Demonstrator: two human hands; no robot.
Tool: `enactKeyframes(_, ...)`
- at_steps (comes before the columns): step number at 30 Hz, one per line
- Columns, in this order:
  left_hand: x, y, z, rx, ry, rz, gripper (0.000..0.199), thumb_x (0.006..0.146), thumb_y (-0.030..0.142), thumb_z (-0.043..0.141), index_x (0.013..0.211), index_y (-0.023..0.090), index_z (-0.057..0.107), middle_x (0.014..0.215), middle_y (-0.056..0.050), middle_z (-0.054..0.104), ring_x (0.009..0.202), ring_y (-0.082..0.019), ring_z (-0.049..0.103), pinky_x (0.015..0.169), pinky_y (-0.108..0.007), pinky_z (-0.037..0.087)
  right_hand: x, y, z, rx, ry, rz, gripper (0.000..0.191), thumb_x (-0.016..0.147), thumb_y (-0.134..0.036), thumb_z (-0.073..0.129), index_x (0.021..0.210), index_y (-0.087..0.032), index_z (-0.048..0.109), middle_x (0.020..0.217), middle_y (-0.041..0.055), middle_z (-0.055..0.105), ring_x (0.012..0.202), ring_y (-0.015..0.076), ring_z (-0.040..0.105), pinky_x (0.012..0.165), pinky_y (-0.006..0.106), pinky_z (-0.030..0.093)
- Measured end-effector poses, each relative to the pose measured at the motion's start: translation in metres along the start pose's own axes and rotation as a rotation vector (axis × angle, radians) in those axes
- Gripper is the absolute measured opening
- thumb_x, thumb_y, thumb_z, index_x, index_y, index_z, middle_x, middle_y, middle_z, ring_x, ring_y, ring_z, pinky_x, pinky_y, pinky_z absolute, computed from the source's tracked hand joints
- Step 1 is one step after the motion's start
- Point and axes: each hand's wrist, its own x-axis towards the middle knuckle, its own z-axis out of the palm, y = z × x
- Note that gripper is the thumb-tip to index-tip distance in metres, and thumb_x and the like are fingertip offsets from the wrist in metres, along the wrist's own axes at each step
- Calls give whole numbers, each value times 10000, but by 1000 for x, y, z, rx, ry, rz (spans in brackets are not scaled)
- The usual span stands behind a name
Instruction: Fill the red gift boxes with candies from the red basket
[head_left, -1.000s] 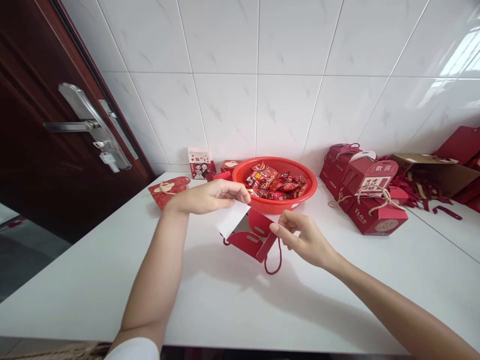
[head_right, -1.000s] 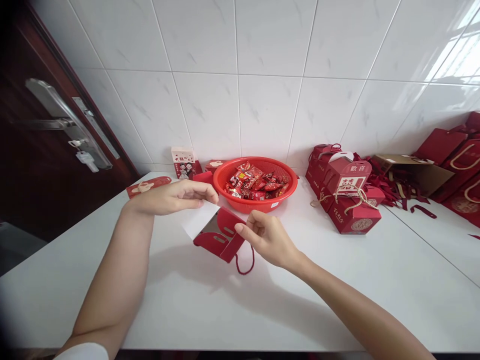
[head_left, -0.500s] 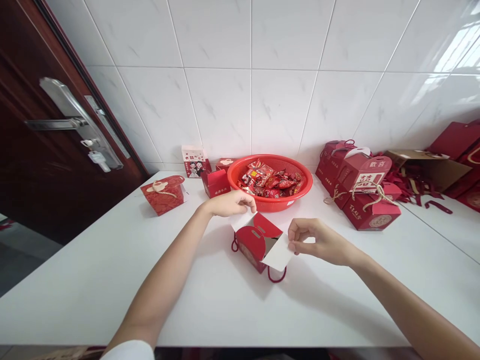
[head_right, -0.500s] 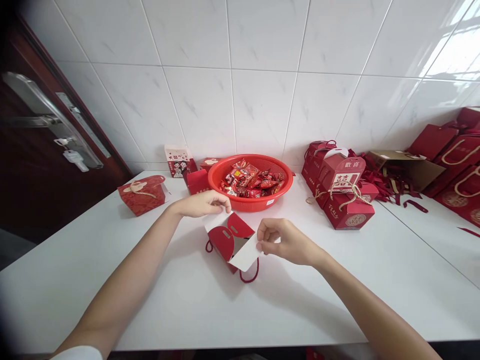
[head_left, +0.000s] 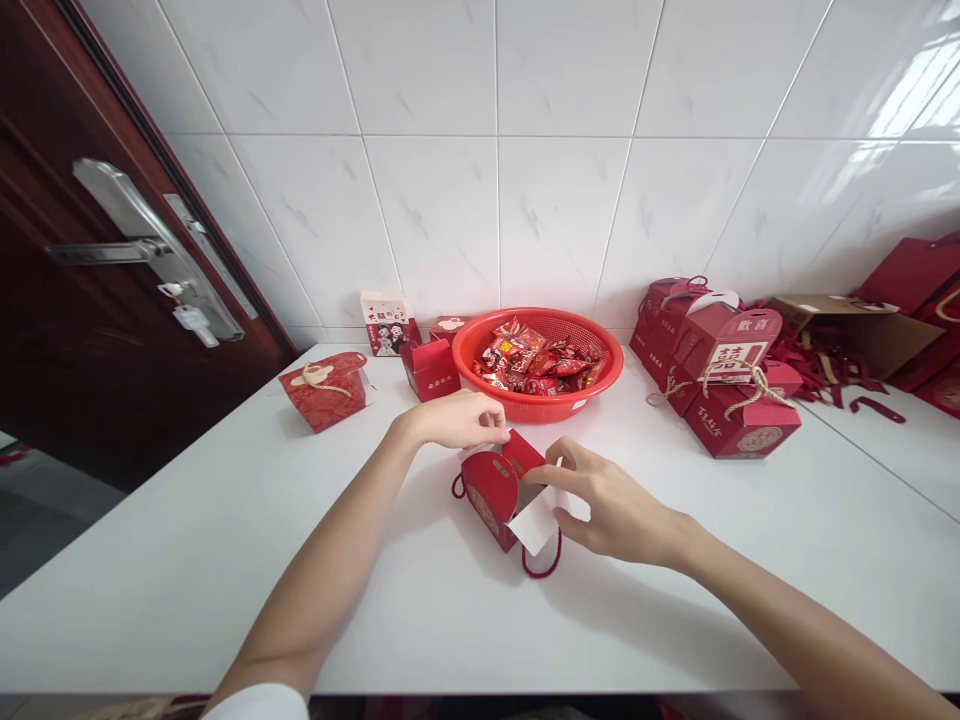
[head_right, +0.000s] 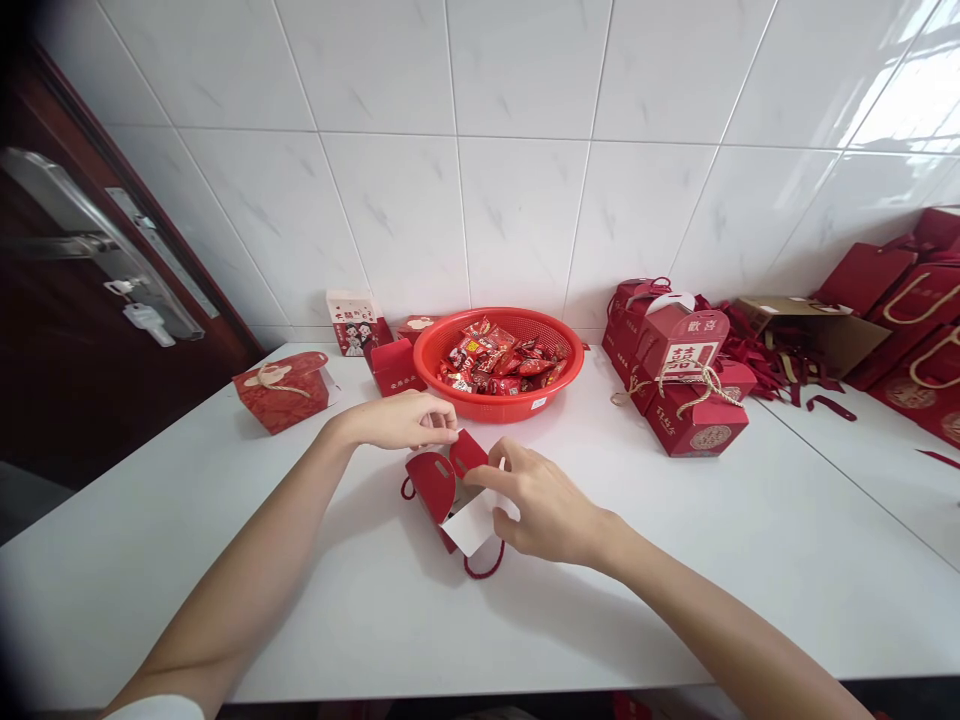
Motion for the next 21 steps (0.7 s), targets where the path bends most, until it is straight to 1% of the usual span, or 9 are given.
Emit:
enactKeyframes(1,-2,2,-1,28,6,-14,358,832,518,584,949,189,664,966,-62,721,800,-197,660,665,-271,484,1,-2,0,-38,-18,-1,508,764,-43,586,1224,-248,650,1066,84,559,775,166,570,734,330,509)
enactKeyframes(3,-7,4,-3,62,15,-33,450,806,586,617,1015,192,678,1111,-85,709,940,-231,662,719,-276,487,4,-8,1,-122,-45,6,493,753,-44,577,1181,-261,691,1126,100,550,792,175,574,758,350,499)
enactKeyframes(5,-12,4,-8,54,-21,-22,521,789,605,639,1116,201,677,1204,-89,686,1037,-246,647,776,-275,489,5,-12,0,-193,-66,7,469,756,-57,573,1148,-274,715,1244,127,525,872,205,597,807,382,489)
enactKeyframes(8,-20,-1,-18,13,-127,30,644,736,575,715,1267,222,631,1282,-83,655,1114,-248,629,859,-278,487,5,-17,-1,-266,-102,12,485,777,-68,548,1180,-286,707,1356,149,497,967,244,618,845,409,482)
enactKeyframes(11,-27,-7,-25,-19,-190,76,801,626,479,827,1351,259,566,1316,-70,633,1202,-262,588,919,-290,481,2,-16,1,-280,-62,28,559,797,-56,507,1297,-272,633,1330,151,556,1014,265,630,869,419,494)
enactKeyframes(13,-28,-9,-24,-36,-192,84,879,581,420,858,1380,279,521,1353,-65,603,1239,-264,560,938,-299,480,0,-12,4,-204,20,56,625,810,-69,500,1404,-259,531,1325,151,583,1047,277,632,885,436,507)
enactKeyframes(16,-28,-8,-20,-49,-201,98,858,563,384,863,1340,265,518,1343,-68,597,1240,-262,549,944,-306,477,-5,-5,7,60,119,204,651,835,-165,557,1466,-244,416,1173,117,666,933,250,656,840,428,544)
enactKeyframes(18,-26,-6,-17,-50,-210,112,783,549,380,865,1256,251,554,1291,-61,621,1217,-264,557,934,-306,475,-7,0,7,251,148,336,639,813,-244,636,1418,-237,432,1078,80,682,829,214,654,799,405,561)
enactKeyframes(21,-22,-3,-14,-19,-188,105,715,541,378,863,1181,244,572,1253,-53,631,1171,-270,571,901,-309,471,-9,10,8,462,151,454,640,748,-339,732,1323,-232,469,1143,87,648,782,182,646,769,388,570)
